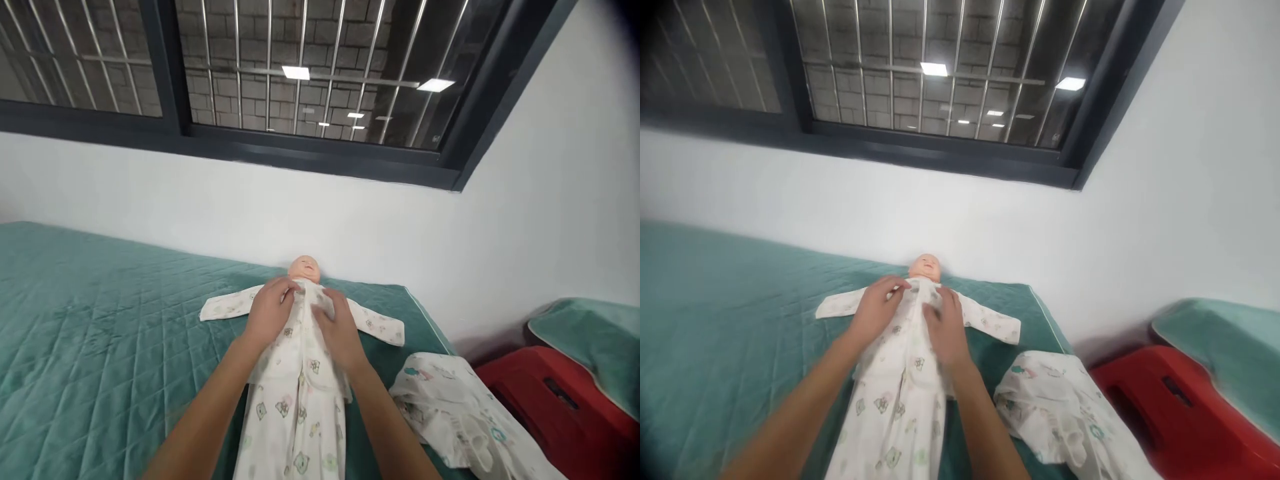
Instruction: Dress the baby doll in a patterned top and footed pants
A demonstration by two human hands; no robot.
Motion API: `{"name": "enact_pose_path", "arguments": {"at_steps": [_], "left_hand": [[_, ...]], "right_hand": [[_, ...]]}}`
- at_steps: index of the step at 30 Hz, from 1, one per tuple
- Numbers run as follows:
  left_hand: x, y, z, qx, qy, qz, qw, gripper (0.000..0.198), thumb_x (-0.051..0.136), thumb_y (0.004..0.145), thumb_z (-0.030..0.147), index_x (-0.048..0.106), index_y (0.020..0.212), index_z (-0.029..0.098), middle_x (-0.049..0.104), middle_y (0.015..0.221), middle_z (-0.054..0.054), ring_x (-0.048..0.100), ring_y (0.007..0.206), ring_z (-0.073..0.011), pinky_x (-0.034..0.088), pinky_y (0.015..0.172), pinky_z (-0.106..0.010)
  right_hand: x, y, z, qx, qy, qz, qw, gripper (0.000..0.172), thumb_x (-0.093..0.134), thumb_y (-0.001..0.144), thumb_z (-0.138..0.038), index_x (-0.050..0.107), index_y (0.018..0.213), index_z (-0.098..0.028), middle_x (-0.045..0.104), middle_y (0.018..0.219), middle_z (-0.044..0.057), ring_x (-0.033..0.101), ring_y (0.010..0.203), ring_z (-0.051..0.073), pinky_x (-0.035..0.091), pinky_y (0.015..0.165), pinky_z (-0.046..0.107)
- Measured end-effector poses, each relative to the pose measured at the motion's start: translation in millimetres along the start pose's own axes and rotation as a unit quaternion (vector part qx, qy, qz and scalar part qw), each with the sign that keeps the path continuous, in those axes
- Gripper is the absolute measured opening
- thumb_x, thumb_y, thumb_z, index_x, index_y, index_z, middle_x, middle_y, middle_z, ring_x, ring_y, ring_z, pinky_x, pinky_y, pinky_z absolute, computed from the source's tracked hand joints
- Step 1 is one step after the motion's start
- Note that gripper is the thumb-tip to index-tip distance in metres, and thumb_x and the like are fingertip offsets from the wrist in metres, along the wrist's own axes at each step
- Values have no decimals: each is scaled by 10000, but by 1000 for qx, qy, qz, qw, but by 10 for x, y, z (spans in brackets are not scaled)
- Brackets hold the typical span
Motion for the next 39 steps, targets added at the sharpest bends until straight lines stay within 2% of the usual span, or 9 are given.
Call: {"name": "enact_pose_path", "arguments": {"at_steps": [3,7,11,16,20,23,29,33,39], "left_hand": [[285,246,-195,16,28,-42,999,260,462,898,186,690,1021,203,708,1106,-63,613,1090,-227,472,986,-406],[454,198,-366,14,27,-61,998,334,425,947,244,651,1190,212,639,1302,-63,536,1267,-211,423,1100,-395],[458,103,-416,-6,29,-84,996,371,412,967,297,620,1264,222,559,1420,-32,422,1387,-191,328,1188,-387],[449,121,-422,-43,35,-93,994,388,410,972,322,610,1289,220,510,1470,-24,361,1430,-197,312,1199,-391],[458,134,-415,-34,30,-92,995,377,402,978,323,636,1260,232,534,1443,-29,406,1395,-204,345,1174,-392],[455,141,-417,-25,25,-90,995,369,412,974,313,645,1249,235,548,1426,-37,446,1357,-209,367,1152,-391],[433,143,-428,-67,-11,-97,993,349,444,958,309,647,1237,257,540,1432,-13,434,1361,-191,336,1169,-383],[413,147,-453,-98,-18,-73,992,277,511,925,320,690,1128,264,576,1384,-5,470,1322,-196,359,1146,-375],[412,188,-497,-98,-11,-58,993,260,513,931,313,736,1051,248,615,1331,-27,477,1304,-211,341,1147,-393]], "right_hand": [[193,309,96,28,34,-5,999,373,512,899,-405,568,1212,-210,606,1254,81,515,1234,248,388,1082,445],[304,316,212,45,56,-12,997,376,513,906,-423,564,1225,-230,584,1318,72,496,1262,248,380,1082,437],[298,235,242,52,76,-21,996,382,528,908,-419,539,1256,-261,561,1357,55,490,1272,241,387,1078,433],[290,258,197,37,67,-24,997,312,512,920,-395,545,1206,-273,570,1330,41,485,1269,237,389,1074,435],[307,267,188,28,58,-30,997,229,494,933,-376,547,1132,-276,561,1332,34,468,1282,232,359,1101,443],[314,262,200,28,53,-34,998,241,489,938,-385,554,1142,-274,547,1349,41,450,1299,235,349,1109,448],[308,248,207,43,62,-37,996,280,500,934,-410,556,1172,-274,520,1391,42,438,1318,245,344,1113,459],[306,245,198,49,66,-31,996,319,506,930,-390,525,1234,-295,544,1365,28,464,1294,236,362,1093,448],[317,267,168,30,50,-31,998,277,497,925,-380,550,1178,-279,564,1325,30,469,1279,237,347,1094,444]]}}
Point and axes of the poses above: each hand's wrist, its own y-axis towards the middle knuckle, its own x-axis out of the palm, z = x × y, the point moved 6 cm from there along y, towards the middle knuckle
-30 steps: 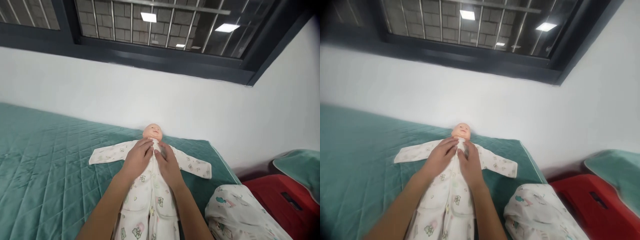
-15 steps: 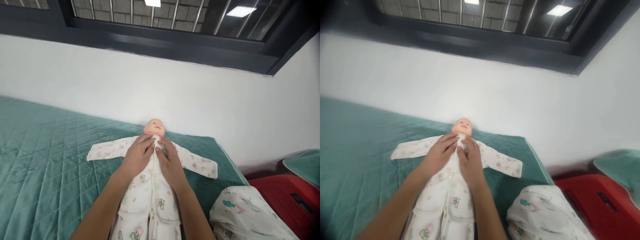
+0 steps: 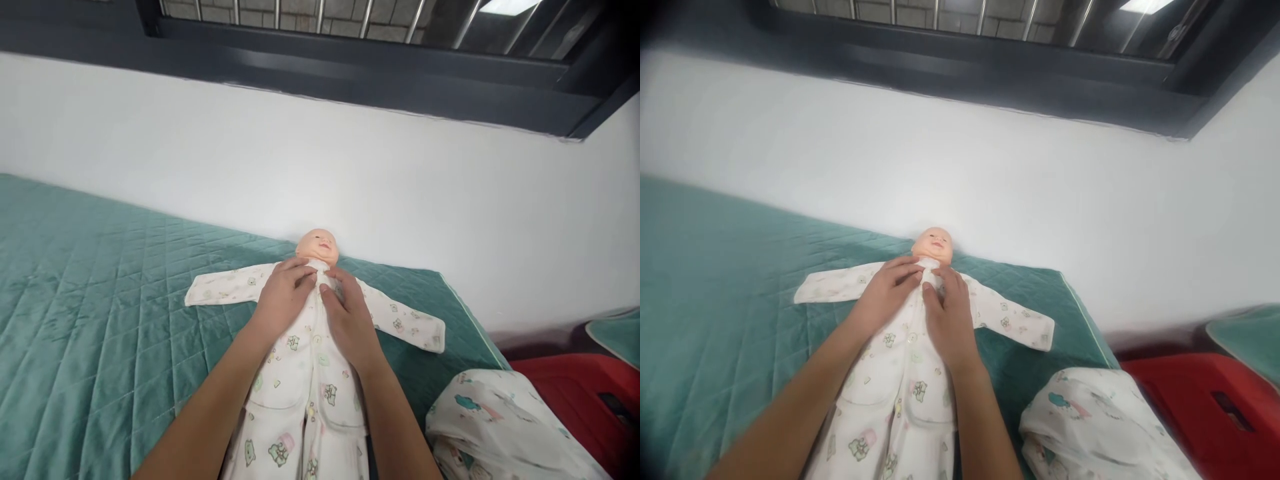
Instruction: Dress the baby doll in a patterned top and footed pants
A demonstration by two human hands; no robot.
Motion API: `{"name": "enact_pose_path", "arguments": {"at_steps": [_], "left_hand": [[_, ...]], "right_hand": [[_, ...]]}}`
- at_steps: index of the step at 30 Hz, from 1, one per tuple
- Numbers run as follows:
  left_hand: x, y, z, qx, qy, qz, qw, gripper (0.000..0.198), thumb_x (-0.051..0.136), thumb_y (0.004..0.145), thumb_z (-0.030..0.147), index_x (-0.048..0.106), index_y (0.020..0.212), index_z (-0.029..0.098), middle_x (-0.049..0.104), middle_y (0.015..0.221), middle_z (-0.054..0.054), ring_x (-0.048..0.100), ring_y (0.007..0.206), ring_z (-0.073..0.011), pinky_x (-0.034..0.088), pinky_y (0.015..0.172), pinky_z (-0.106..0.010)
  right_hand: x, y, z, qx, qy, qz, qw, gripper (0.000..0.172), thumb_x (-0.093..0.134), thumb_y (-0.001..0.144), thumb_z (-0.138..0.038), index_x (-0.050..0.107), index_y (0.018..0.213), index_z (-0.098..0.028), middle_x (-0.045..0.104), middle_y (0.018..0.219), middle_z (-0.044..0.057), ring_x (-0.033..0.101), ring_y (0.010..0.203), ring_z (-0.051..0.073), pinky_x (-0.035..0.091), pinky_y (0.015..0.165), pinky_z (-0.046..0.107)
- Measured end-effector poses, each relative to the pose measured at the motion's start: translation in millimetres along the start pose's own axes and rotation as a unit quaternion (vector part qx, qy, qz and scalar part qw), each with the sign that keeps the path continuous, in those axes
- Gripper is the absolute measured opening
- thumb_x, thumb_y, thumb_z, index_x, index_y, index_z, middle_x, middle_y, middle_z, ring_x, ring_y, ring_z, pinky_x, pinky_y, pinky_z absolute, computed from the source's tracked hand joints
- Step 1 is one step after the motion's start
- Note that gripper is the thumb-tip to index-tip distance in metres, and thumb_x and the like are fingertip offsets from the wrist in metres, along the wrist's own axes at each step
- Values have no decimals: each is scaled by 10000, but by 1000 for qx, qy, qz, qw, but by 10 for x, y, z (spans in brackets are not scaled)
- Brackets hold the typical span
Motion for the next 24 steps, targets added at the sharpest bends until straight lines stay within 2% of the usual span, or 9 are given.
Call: {"name": "enact_pose_path", "arguments": {"at_steps": [5,13,19,24], "left_hand": [[1,0,4,-8,-22,-36,999,290,494,948,324,717,1129,285,572,1389,-8,445,1345,-198,328,1155,-383],[10,-23,85,22,13,-47,999,343,430,975,306,678,1211,297,556,1411,-10,450,1344,-199,340,1152,-402],[46,-54,116,51,74,-60,994,385,380,980,274,647,1243,362,515,1444,17,450,1337,-235,375,1121,-455],[63,-66,124,58,108,-63,990,388,384,969,253,655,1220,371,502,1451,16,451,1333,-251,392,1102,-473]], "right_hand": [[-3,4,21,-1,-6,8,1000,265,509,918,-383,553,1159,-281,578,1306,30,486,1254,239,354,1077,445],[1,11,18,-5,11,8,1000,216,518,908,-368,574,1095,-276,571,1312,22,475,1267,230,338,1094,434],[-19,-5,63,87,36,14,995,380,569,876,-425,518,1221,-276,579,1292,45,516,1211,249,393,1038,459],[-20,4,79,79,44,13,996,438,578,879,-412,514,1288,-270,566,1323,55,507,1233,253,388,1061,473]]}}
Point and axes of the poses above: each hand's wrist, its own y-axis towards the middle knuckle, its own x-axis out of the palm, z = x × y, the point moved 6 cm from there along y, towards the middle knuckle
